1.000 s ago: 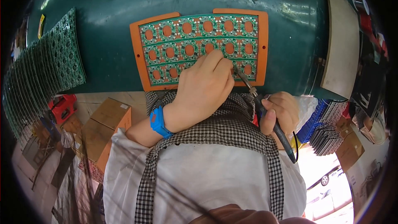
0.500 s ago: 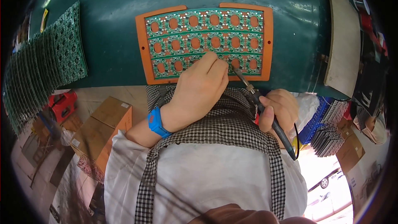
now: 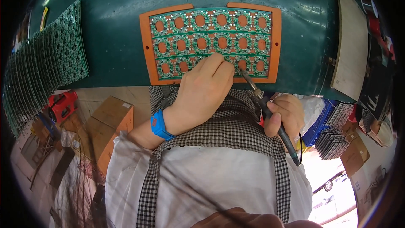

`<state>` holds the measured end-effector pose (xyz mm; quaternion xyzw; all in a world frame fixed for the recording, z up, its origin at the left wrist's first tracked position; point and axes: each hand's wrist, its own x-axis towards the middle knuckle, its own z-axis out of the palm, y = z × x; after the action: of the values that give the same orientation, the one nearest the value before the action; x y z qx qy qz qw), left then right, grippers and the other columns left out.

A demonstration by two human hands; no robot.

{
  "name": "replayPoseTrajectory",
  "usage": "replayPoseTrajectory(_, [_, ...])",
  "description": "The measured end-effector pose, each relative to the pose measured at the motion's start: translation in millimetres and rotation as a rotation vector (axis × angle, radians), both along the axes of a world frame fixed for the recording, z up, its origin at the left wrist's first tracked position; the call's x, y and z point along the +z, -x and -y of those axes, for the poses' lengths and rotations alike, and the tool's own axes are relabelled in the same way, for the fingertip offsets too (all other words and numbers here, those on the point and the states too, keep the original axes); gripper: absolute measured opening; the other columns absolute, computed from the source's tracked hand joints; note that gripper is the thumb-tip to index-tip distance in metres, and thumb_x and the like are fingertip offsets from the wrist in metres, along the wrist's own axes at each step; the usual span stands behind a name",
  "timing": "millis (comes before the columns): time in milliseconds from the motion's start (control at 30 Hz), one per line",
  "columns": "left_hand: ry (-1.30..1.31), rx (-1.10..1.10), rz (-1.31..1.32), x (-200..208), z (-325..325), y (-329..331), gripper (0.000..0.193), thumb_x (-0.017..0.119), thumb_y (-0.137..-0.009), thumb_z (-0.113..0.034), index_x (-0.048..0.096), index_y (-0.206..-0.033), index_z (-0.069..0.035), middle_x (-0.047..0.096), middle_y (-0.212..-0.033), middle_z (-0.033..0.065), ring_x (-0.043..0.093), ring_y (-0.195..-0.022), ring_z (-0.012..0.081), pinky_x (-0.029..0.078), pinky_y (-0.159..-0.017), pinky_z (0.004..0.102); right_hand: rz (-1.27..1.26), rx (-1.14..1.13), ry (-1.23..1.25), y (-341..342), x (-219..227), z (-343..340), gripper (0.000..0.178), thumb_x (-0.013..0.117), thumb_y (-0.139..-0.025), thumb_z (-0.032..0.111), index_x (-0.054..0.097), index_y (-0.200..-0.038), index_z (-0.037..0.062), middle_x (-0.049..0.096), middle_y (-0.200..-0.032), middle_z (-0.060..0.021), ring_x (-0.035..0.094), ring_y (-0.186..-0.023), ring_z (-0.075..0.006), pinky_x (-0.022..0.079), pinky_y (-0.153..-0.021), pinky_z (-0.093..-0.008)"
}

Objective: The person solders electronic components onto printed circuit boards with a soldering iron at an industrial workbench.

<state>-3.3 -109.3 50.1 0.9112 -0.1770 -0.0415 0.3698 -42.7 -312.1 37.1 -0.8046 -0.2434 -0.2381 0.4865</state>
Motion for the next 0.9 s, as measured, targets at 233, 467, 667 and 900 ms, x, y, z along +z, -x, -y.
replayPoseTrajectory(233, [-0.017, -0.042, 0.024, 1.1, -2.5, -1.3, 0.013, 0.069, -0.073, -0.001, 0.063, -0.084, -0.004, 0.054, -0.08, 0.006, 0.057, -0.068, 0.0226, 0.046, -0.057, 0.0323, -0.029, 0.017, 0.051, -0.3, -1.5, -2.2, 0.01, 0.057, -0.073, 0.004, 0.061, -0.071, -0.0051, 0.055, -0.056, -0.0112, 0.055, -0.045, -0.0226, 0.046, -0.043, -0.0321])
replayPoseTrajectory(467, [0.04, 0.092, 0.072, 0.3, -3.3, -13.4, 0.015, 0.067, -0.074, 0.001, 0.062, -0.087, -0.003, 0.056, -0.083, 0.0078, 0.057, -0.066, 0.0227, 0.045, -0.055, 0.0322, -0.059, -0.09, 0.065, -14.0, 9.1, -2.5, 0.01, 0.056, -0.073, 0.004, 0.06, -0.072, -0.005, 0.057, -0.057, -0.0119, 0.056, -0.046, -0.0231, 0.048, -0.045, -0.0329])
replayPoseTrajectory(667, [0.051, 0.08, 0.12, -6.4, 3.0, -25.3, 0.017, 0.067, -0.075, 0.001, 0.061, -0.09, -0.003, 0.056, -0.083, 0.0082, 0.058, -0.068, 0.0235, 0.046, -0.056, 0.033, -0.087, -0.135, 0.099, -27.8, 8.6, -6.7, 0.009, 0.056, -0.073, 0.003, 0.061, -0.072, -0.0043, 0.058, -0.057, -0.0111, 0.058, -0.047, -0.0234, 0.049, -0.046, -0.0321])
replayPoseTrajectory(900, [-0.048, 0.043, 0.031, -3.6, -0.8, -26.6, 0.017, 0.069, -0.076, -0.004, 0.064, -0.092, -0.005, 0.055, -0.08, 0.0062, 0.058, -0.068, 0.0219, 0.046, -0.056, 0.0318, -0.078, -0.053, 0.106, -32.4, 4.5, -6.5, 0.009, 0.057, -0.072, 0.003, 0.061, -0.071, -0.0044, 0.057, -0.056, -0.0112, 0.058, -0.046, -0.0237, 0.048, -0.044, -0.0314])
